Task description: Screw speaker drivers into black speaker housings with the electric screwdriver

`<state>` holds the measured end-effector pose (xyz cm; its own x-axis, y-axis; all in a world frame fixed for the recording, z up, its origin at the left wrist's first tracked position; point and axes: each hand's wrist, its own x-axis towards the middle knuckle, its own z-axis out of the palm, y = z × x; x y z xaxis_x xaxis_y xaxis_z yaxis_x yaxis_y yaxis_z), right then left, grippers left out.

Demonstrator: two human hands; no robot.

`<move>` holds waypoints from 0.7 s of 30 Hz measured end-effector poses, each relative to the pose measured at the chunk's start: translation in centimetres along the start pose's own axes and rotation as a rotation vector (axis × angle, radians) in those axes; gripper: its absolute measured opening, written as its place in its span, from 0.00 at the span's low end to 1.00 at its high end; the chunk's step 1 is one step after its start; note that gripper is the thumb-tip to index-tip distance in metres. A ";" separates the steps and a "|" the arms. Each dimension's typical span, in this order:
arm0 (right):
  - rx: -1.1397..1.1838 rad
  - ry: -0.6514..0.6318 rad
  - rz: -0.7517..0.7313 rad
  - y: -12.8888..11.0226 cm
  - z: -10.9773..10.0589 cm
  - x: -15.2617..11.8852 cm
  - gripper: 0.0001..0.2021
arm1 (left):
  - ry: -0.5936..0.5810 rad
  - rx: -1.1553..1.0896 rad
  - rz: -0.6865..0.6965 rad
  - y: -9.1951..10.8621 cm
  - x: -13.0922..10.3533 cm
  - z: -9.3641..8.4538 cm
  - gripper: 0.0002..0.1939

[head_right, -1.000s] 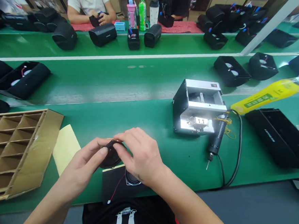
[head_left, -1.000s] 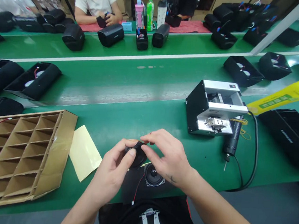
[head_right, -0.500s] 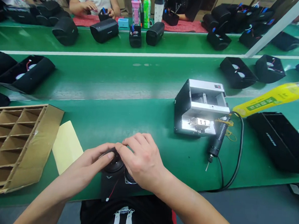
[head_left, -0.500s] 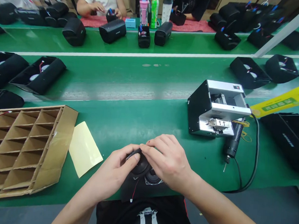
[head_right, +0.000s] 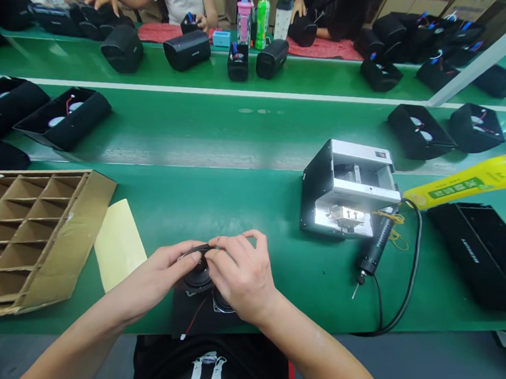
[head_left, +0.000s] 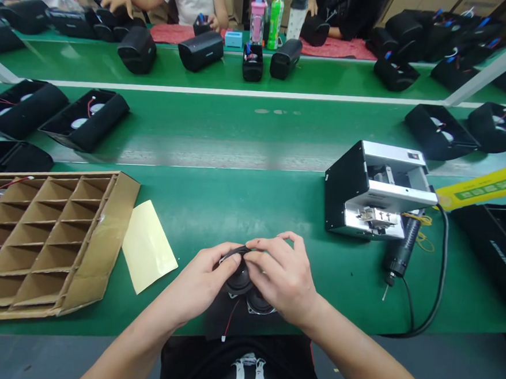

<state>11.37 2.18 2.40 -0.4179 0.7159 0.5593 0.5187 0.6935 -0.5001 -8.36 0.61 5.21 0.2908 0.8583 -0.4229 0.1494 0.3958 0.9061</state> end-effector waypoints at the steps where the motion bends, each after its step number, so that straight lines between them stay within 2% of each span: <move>1: 0.079 0.002 0.054 0.3 -0.3 0.2 0.04 | -0.010 0.007 0.002 0.0 0.0 -0.1 0.19; 3: 0.215 -0.048 0.158 0.8 -0.9 0.6 0.05 | -0.034 0.015 -0.001 -0.1 -0.2 -0.4 0.20; 5: 0.237 -0.131 0.168 1.3 -1.6 0.9 0.06 | -0.055 0.020 0.000 -0.2 -0.2 -0.7 0.21; 7: 0.174 -0.181 0.078 1.6 -2.1 1.2 0.04 | -0.068 0.047 0.014 -0.2 -0.3 -0.9 0.21; 11: 0.033 -0.198 -0.076 1.6 -2.3 1.5 0.04 | -0.084 0.148 0.033 -0.1 -0.4 -0.8 0.19; 16: -0.045 -0.156 -0.133 1.1 -2.0 1.6 0.03 | -0.019 0.203 0.064 0.2 -0.7 0.0 0.19; 21: 0.090 -0.001 -0.014 0.2 -1.1 1.0 0.04 | 0.103 0.207 0.140 0.4 -1.3 1.2 0.18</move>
<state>11.88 2.96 3.58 -0.4256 0.7059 0.5663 0.4434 0.7081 -0.5495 -7.53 -0.76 6.10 0.2262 0.9328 -0.2806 0.3078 0.2048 0.9292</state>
